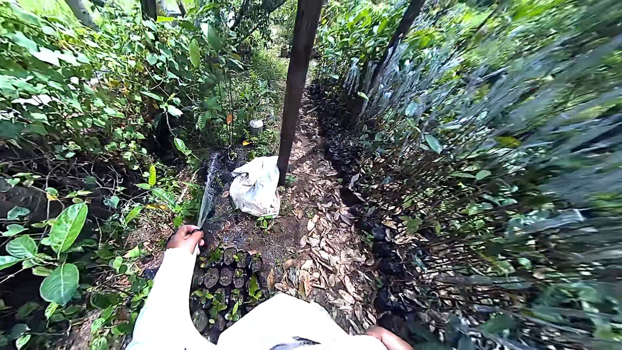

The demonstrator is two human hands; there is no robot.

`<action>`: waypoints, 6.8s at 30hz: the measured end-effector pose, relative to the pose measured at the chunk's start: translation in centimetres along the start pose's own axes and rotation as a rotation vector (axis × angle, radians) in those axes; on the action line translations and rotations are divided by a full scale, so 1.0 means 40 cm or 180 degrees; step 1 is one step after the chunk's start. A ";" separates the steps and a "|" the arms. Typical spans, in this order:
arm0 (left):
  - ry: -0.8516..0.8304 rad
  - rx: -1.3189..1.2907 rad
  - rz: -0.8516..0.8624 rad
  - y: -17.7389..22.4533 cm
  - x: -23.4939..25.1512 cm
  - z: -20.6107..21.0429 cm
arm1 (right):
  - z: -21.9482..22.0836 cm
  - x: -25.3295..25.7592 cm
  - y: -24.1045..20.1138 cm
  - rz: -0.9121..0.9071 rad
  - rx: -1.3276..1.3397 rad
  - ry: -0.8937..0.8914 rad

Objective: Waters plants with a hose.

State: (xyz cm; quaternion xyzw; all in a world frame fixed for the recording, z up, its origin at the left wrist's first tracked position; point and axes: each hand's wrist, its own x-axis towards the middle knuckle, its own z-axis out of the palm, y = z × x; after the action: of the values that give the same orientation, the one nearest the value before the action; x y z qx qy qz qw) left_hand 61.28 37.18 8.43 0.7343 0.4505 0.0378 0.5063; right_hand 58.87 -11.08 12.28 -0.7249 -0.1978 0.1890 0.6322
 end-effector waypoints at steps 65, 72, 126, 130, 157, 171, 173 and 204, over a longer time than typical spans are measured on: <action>-0.5372 0.2849 0.1202 -0.057 -1.054 1.018 | 0.398 -0.897 0.001 -0.0563 0.0743 0.4489; -0.5476 0.2791 0.1440 -0.034 -1.107 1.076 | 0.407 -0.890 -0.003 -0.0781 0.0887 0.4723; -0.4425 0.3199 0.2828 -0.411 -1.866 1.110 | 0.475 -1.763 0.229 -0.0700 0.1236 0.6235; -0.4371 0.3226 0.2854 -0.410 -1.879 1.101 | 0.464 -1.770 0.219 -0.0592 0.1246 0.6273; -0.4674 0.2790 0.2294 -0.211 -1.593 1.038 | 0.382 -1.544 0.071 -0.0348 0.0673 0.5423; -0.4775 0.3286 0.1933 -0.148 -1.312 1.044 | 0.402 -1.243 0.021 0.0219 0.0576 0.5703; -0.4800 0.3154 0.1827 -0.143 -1.270 1.048 | 0.407 -1.199 0.017 0.0269 0.0599 0.5687; -0.4713 0.2612 0.1531 -0.157 -1.156 1.035 | 0.367 -1.156 0.030 0.0100 0.0331 0.5014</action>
State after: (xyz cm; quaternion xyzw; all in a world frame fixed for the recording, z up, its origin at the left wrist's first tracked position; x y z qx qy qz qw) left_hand 51.20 -24.06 2.03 0.7693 -0.1823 -0.5073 0.3430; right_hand 11.92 -23.17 10.31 -0.6176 0.3276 -0.3622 0.6165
